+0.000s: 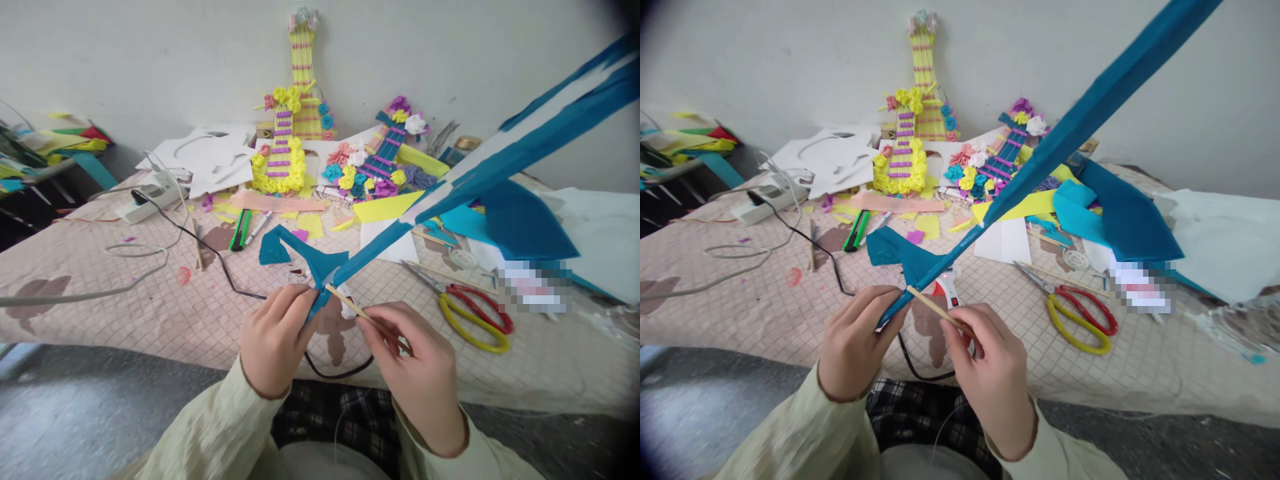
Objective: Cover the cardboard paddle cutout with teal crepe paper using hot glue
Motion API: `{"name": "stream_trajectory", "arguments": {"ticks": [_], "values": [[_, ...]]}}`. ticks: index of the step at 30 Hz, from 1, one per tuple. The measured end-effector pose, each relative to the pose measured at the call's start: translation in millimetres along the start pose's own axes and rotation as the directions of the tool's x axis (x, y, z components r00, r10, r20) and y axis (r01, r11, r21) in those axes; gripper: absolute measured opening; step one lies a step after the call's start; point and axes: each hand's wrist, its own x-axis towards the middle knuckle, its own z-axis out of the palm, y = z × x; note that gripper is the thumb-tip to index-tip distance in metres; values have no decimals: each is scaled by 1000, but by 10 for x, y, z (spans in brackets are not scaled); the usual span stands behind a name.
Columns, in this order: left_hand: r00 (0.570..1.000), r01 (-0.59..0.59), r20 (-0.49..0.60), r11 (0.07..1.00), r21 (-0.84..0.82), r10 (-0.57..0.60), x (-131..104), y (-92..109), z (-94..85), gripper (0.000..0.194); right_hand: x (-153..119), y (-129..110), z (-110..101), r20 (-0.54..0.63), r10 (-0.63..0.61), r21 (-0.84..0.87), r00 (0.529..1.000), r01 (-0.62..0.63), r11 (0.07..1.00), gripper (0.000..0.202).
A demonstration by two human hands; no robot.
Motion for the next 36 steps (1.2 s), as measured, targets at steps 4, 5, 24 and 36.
{"name": "stream_trajectory", "arguments": {"ticks": [4,5,24,36], "values": [[1000,0,-10,1000,-1,0,-5,5,-2,18,-55,1,15,-7,79,48,997,-79,996,7],[1000,-4,-12,1000,-1,4,-3,3,0,18,-65,-1,15,-15,81,48,997,-80,996,8],[998,-4,-62,999,-45,1,-60,16,-3,21,-108,-52,-53,236,159,214,959,-211,954,25],[998,4,-62,999,-42,-7,-67,23,-34,20,-109,-66,9,60,38,105,997,-44,993,12]]}}
